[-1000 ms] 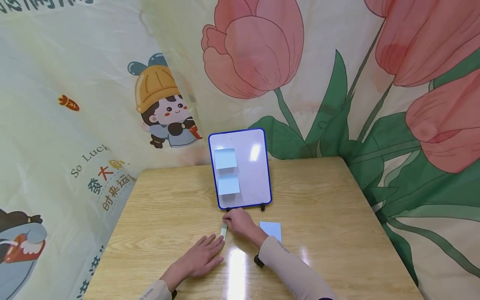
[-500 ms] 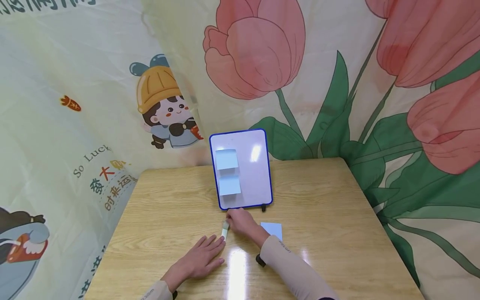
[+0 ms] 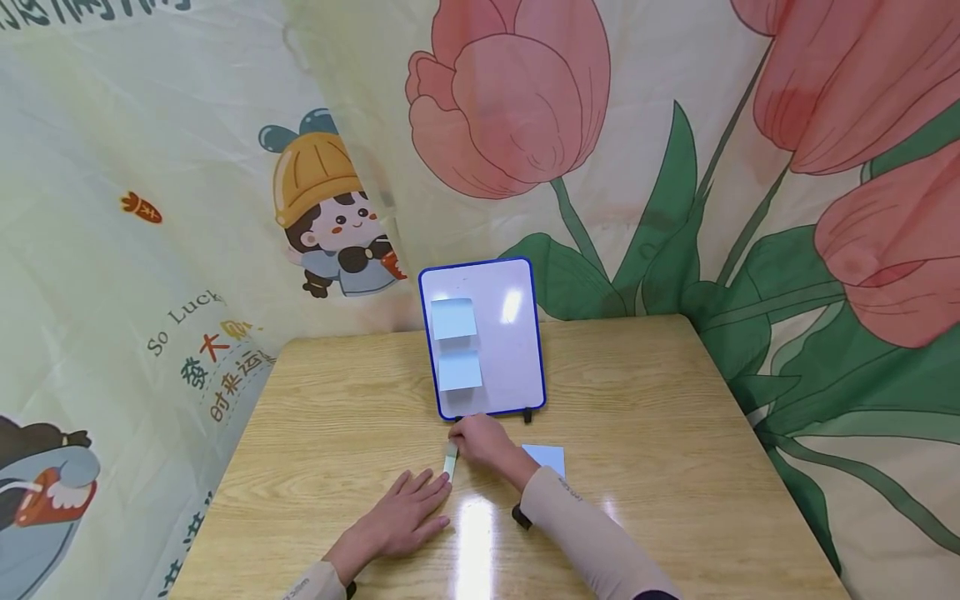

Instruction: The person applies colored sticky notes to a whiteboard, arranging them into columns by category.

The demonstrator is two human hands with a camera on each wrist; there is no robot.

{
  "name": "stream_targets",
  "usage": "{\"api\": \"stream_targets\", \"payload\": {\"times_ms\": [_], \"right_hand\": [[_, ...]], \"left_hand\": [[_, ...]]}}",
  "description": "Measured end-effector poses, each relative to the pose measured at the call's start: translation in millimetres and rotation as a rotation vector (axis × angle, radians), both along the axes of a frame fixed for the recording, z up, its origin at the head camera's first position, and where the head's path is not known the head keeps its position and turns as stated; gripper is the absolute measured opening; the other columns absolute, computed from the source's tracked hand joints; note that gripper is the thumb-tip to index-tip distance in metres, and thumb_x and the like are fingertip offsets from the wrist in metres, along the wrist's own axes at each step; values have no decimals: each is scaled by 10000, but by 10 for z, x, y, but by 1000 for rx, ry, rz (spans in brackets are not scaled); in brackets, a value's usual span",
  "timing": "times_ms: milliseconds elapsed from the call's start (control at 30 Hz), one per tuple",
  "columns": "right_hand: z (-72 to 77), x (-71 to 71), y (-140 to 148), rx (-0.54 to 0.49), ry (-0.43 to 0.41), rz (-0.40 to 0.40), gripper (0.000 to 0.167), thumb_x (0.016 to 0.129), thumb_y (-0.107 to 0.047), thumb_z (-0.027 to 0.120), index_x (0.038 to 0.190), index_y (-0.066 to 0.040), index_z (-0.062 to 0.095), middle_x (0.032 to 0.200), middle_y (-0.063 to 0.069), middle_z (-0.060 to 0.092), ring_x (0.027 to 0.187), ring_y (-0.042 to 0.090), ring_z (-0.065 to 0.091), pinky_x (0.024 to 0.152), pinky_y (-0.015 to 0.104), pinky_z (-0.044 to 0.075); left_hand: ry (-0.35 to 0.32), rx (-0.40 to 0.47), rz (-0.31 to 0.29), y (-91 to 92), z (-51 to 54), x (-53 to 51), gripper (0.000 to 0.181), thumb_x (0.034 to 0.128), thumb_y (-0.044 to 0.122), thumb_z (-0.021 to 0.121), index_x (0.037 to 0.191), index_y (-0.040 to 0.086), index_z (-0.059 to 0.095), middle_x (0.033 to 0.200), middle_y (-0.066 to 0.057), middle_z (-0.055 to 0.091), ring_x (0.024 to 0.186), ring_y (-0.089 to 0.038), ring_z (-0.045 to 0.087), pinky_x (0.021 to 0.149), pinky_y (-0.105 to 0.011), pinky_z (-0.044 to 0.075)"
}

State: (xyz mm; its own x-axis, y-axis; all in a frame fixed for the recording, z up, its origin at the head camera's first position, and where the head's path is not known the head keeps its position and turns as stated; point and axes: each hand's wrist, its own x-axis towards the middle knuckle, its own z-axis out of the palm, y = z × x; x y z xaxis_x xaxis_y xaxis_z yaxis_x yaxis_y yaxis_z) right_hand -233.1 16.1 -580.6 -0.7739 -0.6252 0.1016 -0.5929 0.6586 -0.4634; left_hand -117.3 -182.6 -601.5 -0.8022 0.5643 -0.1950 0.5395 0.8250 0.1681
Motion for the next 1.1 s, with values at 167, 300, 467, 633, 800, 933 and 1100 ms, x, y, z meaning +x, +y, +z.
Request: {"api": "stream_targets", "payload": {"times_ms": [167,300,467,633,800,933,1100], "right_hand": [[16,-38,14,-18,7,-70,161,933,-119,651,1013,-112,791,966,10,776,921,210,728,804,357,587],[27,-66,34,-29,-1,-108,167,932,-124,646,1004,-138,796,968,-5,775,914,205,725,798,355,583],[67,-107,69,-53,6,-138,168,927,-115,648,1004,-132,796,956,9,776,876,222,723,781,375,581],[119,-145,111,-66,28,-167,165,942,-133,645,1011,-139,795,922,18,776,837,206,727,757,363,588],[191,-164,172,-91,6,-162,169,930,-106,648,1019,-109,791,929,44,775,845,214,726,772,380,590],[217,-190,237,-74,-46,-143,177,926,-97,645,1032,-95,786,970,50,774,891,218,726,820,395,586],[283,-232,336,-36,-122,-126,194,941,-96,629,1070,-86,773,1025,42,768,962,216,717,857,398,581]], "left_hand": [[6,8,4,-4,-9,11,644,1031,580,269,1537,195,372,1604,38,338,1484,-299,308,1200,-563,217],[-1,7,1,-1,-8,14,649,1032,581,265,1537,187,372,1605,25,335,1488,-296,298,1205,-547,220],[-4,9,2,4,5,12,650,1033,577,265,1537,180,370,1607,19,330,1488,-298,298,1208,-537,222],[-9,7,8,2,3,3,649,1033,574,274,1541,178,361,1611,21,321,1490,-298,294,1211,-540,213],[0,17,8,-2,-3,8,663,1032,582,262,1531,162,381,1602,3,343,1481,-311,310,1205,-548,221],[27,35,11,18,-16,36,667,1031,581,275,1516,142,407,1587,-20,374,1463,-331,340,1192,-555,247],[36,15,15,61,-30,55,706,1024,606,254,1525,124,384,1598,-48,349,1469,-320,331,1203,-501,263]]}}
